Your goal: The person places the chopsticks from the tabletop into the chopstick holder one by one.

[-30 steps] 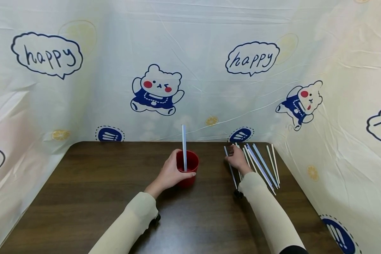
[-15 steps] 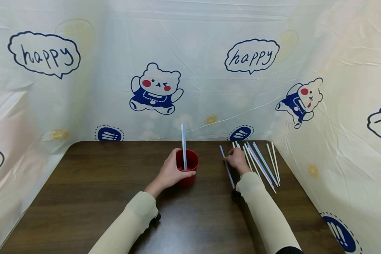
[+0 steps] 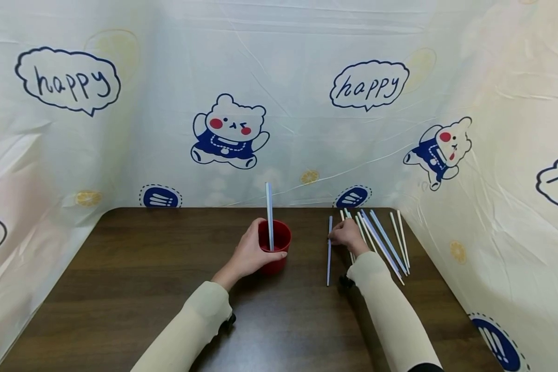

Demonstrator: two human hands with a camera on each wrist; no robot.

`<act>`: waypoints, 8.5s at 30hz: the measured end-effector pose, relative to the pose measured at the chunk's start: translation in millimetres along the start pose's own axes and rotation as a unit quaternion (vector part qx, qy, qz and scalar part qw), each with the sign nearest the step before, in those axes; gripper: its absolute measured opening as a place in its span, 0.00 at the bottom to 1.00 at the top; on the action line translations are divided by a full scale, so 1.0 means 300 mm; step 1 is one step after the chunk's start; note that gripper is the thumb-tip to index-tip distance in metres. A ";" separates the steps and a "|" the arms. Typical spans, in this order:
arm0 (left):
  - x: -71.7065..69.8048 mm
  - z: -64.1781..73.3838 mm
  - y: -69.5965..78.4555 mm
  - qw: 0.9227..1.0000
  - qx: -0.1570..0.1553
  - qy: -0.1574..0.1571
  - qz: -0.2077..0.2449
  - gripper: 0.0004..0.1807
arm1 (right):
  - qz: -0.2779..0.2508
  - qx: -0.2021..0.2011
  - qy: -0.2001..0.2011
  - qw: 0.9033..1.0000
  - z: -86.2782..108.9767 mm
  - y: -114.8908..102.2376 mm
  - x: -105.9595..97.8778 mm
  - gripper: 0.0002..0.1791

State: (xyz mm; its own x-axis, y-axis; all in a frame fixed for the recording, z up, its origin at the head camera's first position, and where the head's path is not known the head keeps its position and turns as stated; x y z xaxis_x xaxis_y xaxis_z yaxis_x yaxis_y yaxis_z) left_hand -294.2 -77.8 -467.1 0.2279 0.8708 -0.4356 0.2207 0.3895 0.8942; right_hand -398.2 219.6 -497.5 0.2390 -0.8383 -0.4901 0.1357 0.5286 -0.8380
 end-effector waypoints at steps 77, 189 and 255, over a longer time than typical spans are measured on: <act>0.002 -0.001 0.003 1.000 0.003 -0.001 0.005 0.46 | -0.072 -0.328 0.028 0.941 0.122 -0.470 0.185 0.12; -0.010 -0.001 0.011 1.000 -0.012 0.008 -0.013 0.45 | 0.291 -0.020 0.052 0.955 -0.051 -0.035 -0.086 0.08; -0.003 0.008 0.003 1.000 -0.017 0.009 -0.001 0.47 | -0.164 -0.309 0.068 0.934 0.160 -0.599 0.021 0.15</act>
State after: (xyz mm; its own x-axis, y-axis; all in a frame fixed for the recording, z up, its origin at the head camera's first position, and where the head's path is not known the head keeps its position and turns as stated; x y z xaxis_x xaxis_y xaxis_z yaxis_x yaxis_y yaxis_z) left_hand -292.0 -79.0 -466.2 0.2098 0.8757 -0.4349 0.1881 0.4003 0.8969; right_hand -375.0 125.8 -338.6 0.1517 -0.9730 -0.1741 -0.4106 0.0982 -0.9065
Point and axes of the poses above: each hand's wrist, its own z-axis away from the middle knuckle, its own x-axis out of the palm, y = z × x, the point moved 5 cm from there along -z, towards the middle knuckle, and after that the axes turned 9 degrees about -y, right-handed, at the moved point
